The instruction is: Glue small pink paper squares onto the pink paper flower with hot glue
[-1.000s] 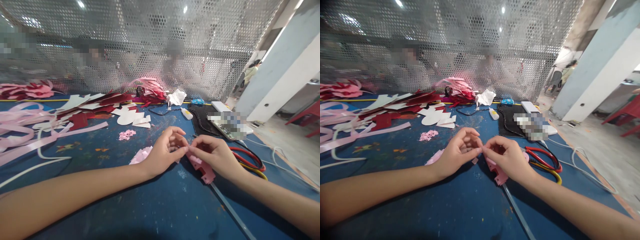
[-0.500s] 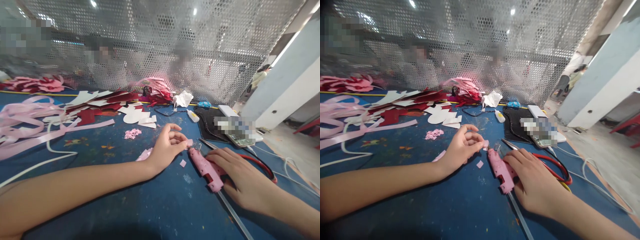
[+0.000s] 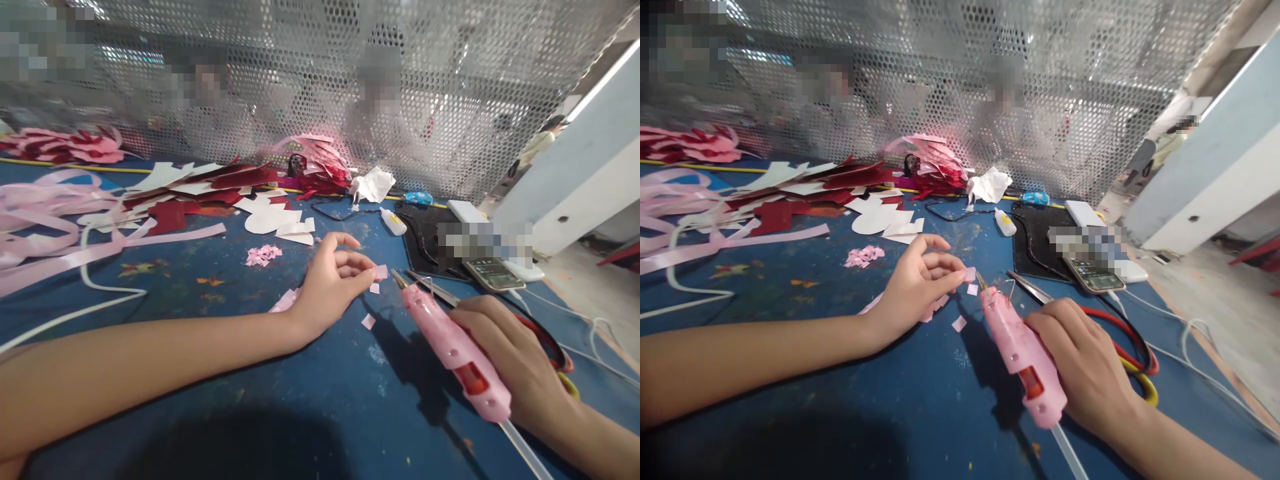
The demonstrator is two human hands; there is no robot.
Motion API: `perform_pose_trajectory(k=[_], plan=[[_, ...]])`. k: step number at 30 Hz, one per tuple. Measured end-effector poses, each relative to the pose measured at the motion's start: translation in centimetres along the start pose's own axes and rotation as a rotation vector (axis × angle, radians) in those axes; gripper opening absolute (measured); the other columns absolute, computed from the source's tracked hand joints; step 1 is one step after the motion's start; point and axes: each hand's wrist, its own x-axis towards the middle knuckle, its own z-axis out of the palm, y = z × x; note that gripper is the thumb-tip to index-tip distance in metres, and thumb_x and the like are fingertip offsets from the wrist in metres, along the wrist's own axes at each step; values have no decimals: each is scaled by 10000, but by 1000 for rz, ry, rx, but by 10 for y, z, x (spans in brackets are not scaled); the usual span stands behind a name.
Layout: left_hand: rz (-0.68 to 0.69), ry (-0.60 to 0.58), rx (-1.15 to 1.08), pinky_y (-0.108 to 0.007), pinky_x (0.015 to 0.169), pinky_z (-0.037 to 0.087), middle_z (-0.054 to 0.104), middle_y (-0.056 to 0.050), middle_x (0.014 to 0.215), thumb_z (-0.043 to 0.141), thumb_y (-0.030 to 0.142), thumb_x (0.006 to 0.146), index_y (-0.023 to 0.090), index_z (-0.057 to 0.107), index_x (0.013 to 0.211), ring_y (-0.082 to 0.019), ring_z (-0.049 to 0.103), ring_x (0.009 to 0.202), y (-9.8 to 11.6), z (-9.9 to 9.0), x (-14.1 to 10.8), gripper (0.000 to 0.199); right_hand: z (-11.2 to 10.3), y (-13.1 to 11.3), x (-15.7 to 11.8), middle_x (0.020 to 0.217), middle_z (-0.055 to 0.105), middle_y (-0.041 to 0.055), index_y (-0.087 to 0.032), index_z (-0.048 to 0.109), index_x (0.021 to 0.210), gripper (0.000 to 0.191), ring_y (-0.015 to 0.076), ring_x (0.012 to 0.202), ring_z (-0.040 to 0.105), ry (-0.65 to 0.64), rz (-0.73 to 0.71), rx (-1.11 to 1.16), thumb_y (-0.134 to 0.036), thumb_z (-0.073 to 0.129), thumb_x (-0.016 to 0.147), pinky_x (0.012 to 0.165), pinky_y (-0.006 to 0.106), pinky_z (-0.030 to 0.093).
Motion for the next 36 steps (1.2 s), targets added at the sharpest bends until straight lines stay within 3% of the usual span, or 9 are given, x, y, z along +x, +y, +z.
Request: perform_pose_trajectory(k=[13, 23, 29, 34, 36], plan=[[44, -54, 22, -194, 667, 501, 643, 45, 756, 666, 120, 743, 210, 383, 946, -51, 595, 628, -1, 0, -1, 359, 4, 0, 0, 781, 577, 58, -210, 515, 923, 152, 167, 680, 537, -39, 30, 63, -194, 366, 949, 571, 290, 453], [9, -88, 14, -170, 500, 425, 647, 54, 794, 644, 157, 770, 231, 328, 849, -51, 568, 561, 3, 1, -3, 334, 7, 0, -2, 731, 525, 30, -234, 516, 894, 168, 161, 626, 495, -55, 116, 140, -194, 359, 936, 555, 303, 412], [54, -50, -3, -204, 548, 457, 659, 46, 737, 677, 151, 741, 227, 312, 837, -69, 587, 575, 2, 2, 0, 385, 7, 0, 0, 705, 520, 20, -239, 509, 832, 158, 156, 609, 491, -70, 143, 118, -176, 389, 913, 550, 295, 398], [77, -74, -12, -201, 612, 470, 653, 54, 741, 671, 133, 741, 222, 321, 843, -63, 601, 625, 4, 2, -3, 375, 12, -2, 4, 815, 559, 53, -219, 520, 907, 83, 205, 744, 492, -126, 220, -15, -188, 447, 884, 657, 340, 422], [65, -94, -6, -198, 630, 471, 649, 50, 745, 676, 127, 731, 218, 326, 843, -70, 617, 663, 4, 2, -4, 378, 15, -3, 6, 955, 574, 85, -196, 516, 1027, 192, 238, 860, 490, -138, 278, -62, -198, 511, 835, 745, 382, 438]])
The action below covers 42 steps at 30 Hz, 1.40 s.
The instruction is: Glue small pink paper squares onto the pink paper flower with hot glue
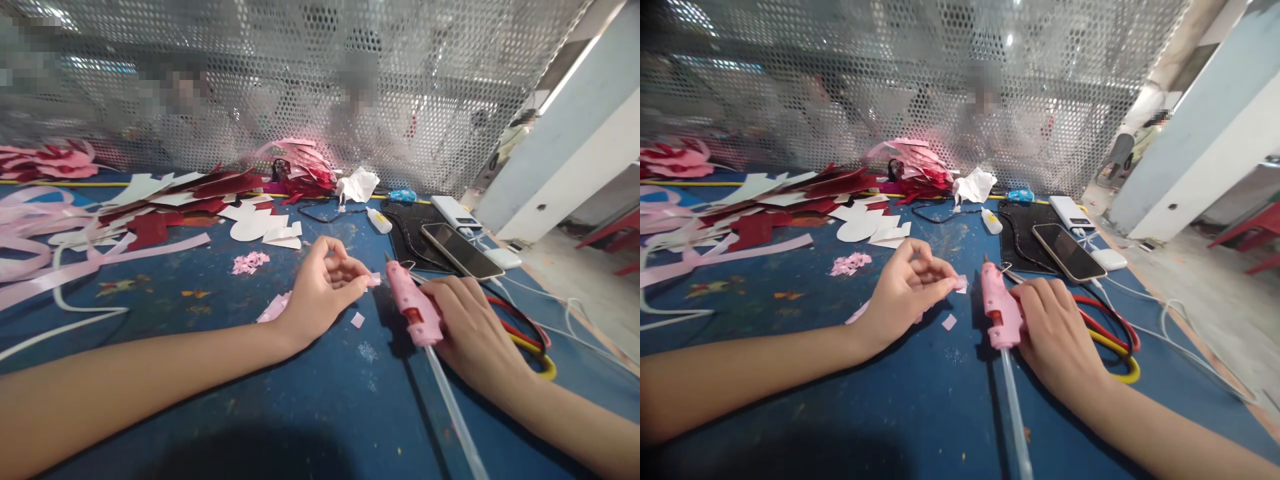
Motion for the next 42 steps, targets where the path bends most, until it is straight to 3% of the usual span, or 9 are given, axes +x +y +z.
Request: perform_pose_trajectory(k=[4, 8, 13, 18, 30, 42], plan=[[-1, -46, -14, -201, 617, 474, 652, 42, 759, 672, 135, 735, 221, 314, 845, -88, 643, 687, 0, 0, -2, 384, 0, -2, 1, 1119, 509, 125, -159, 467, 1185, 477, 289, 1016, 453, 16, 78, -1, -224, 570, 724, 882, 477, 419], [2, -70, 29, -210, 592, 486, 652, 36, 774, 681, 146, 738, 224, 313, 846, -92, 628, 660, 2, 2, -6, 391, -5, -2, -1, 1188, 466, 125, -166, 445, 1230, 622, 292, 1098, 428, 25, 14, 120, -101, 490, 614, 936, 497, 385], [-10, -134, -18, -198, 532, 481, 641, 23, 794, 681, 184, 755, 221, 331, 847, -87, 599, 634, 2, 6, -17, 364, -10, -12, 6, 1019, 561, 82, -207, 554, 1044, 308, 239, 958, 515, 247, -10, 161, -138, 532, 744, 818, 420, 432], [-50, -122, -99, -196, 544, 472, 634, 28, 760, 716, 184, 720, 211, 335, 845, -77, 589, 603, -2, 8, -19, 402, -4, -32, 26, 906, 629, 43, -217, 597, 907, 127, 193, 883, 562, 196, -25, 338, -171, 543, 801, 766, 359, 473], [-184, -137, -116, -184, 511, 463, 643, 21, 777, 709, 146, 709, 215, 325, 832, -81, 594, 583, -4, 6, -9, 409, 1, -25, 27, 840, 659, 29, -239, 649, 847, 71, 182, 853, 610, 186, 35, 463, -207, 601, 804, 711, 323, 511], [-181, -119, -37, -175, 505, 496, 642, 40, 728, 713, 119, 713, 210, 354, 821, -61, 576, 526, -2, 8, -7, 386, -2, -23, 27, 852, 638, 20, -240, 648, 859, 80, 148, 832, 600, 148, 68, 479, -183, 617, 812, 699, 287, 500]])
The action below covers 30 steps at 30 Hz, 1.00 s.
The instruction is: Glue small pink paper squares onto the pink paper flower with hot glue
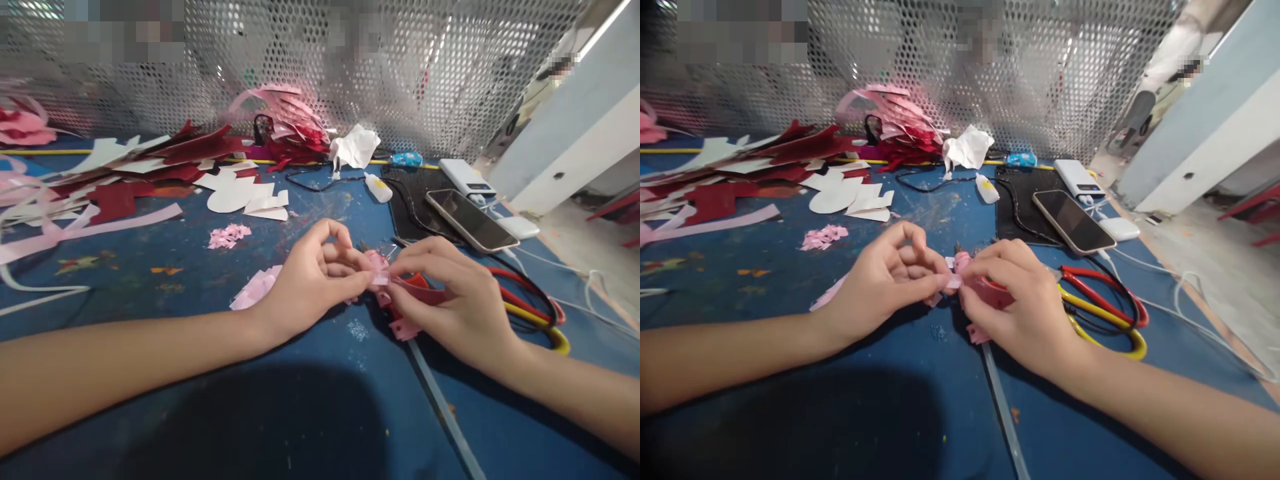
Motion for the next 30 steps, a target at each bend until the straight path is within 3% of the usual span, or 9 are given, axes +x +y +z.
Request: perform_pose_trajectory(k=[8, 15, 30], plan=[[33, -16, 43, -173, 519, 501, 665, 33, 749, 695, 109, 727, 210, 362, 827, -69, 604, 541, 1, 2, 0, 362, -1, -1, 1, 811, 638, 9, -222, 640, 785, 58, 133, 778, 604, 20, 11, 5, -175, 615, 809, 692, 277, 493], [103, -62, 115, -164, 587, 513, 697, 11, 823, 670, 84, 752, 206, 387, 880, -97, 677, 698, -1, 0, -2, 333, -2, -1, 2, 778, 634, 1, -222, 645, 780, 59, 124, 720, 604, 56, 23, 60, -166, 630, 793, 663, 268, 500], [132, -64, 113, -151, 575, 504, 686, 29, 781, 691, 97, 756, 205, 390, 892, -60, 639, 610, 0, 1, -3, 348, -2, -1, 2, 761, 629, -5, -200, 631, 743, 71, 99, 719, 592, 39, -16, 39, -143, 632, 786, 652, 229, 466]])
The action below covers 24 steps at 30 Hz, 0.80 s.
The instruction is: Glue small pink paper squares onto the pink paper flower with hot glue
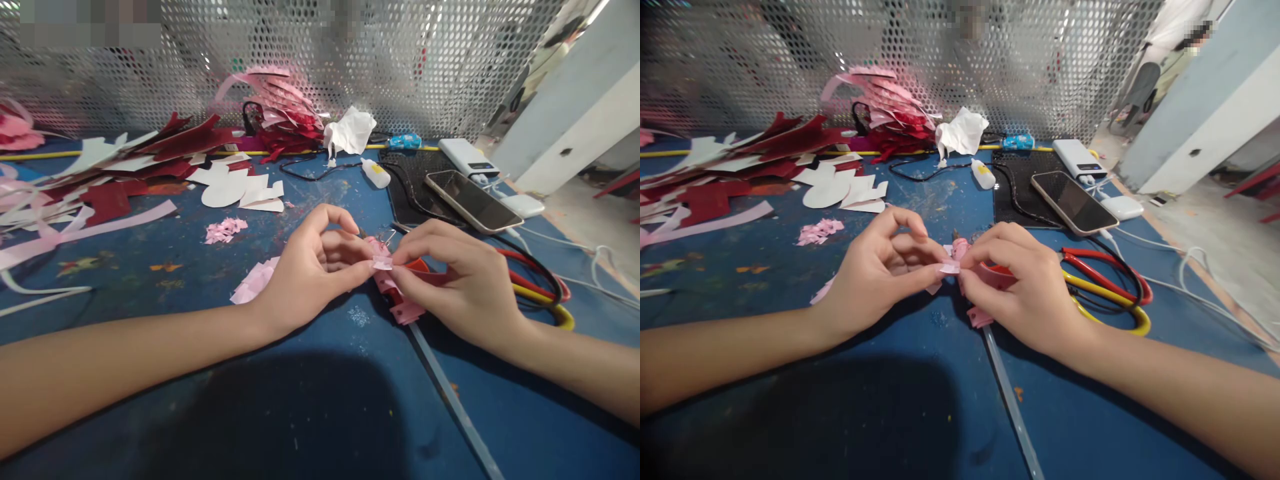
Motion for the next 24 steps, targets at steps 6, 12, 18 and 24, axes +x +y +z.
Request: perform_pose_trajectory(k=[6, 12, 18, 24], plan=[[66, -7, 103, -149, 599, 498, 660, 46, 754, 662, 61, 760, 208, 386, 891, -57, 633, 641, 1, 0, 1, 338, 1, 2, -2, 783, 629, -1, -198, 625, 746, 68, 102, 748, 584, -24, -9, 11, -142, 636, 784, 669, 233, 466], [165, -34, 213, -165, 650, 518, 651, 48, 748, 647, 46, 750, 219, 375, 905, -67, 632, 666, -2, 0, -1, 358, 2, 4, -3, 803, 627, 8, -209, 620, 780, 63, 125, 778, 580, -57, -70, 25, -150, 630, 801, 693, 268, 478], [234, -31, 345, -185, 654, 521, 654, 55, 752, 646, 40, 736, 229, 371, 908, -77, 636, 662, -4, 1, -4, 375, 2, 5, -3, 804, 618, 12, -209, 611, 788, 80, 136, 768, 568, -76, -124, 1, -132, 629, 791, 690, 291, 473], [293, -26, 526, -185, 643, 515, 660, 71, 749, 654, 45, 720, 232, 375, 902, -75, 643, 645, -3, 0, -9, 382, 2, 2, -4, 761, 621, 44, -175, 608, 751, 58, 156, 718, 529, -90, -204, -70, -143, 618, 798, 648, 325, 459]])
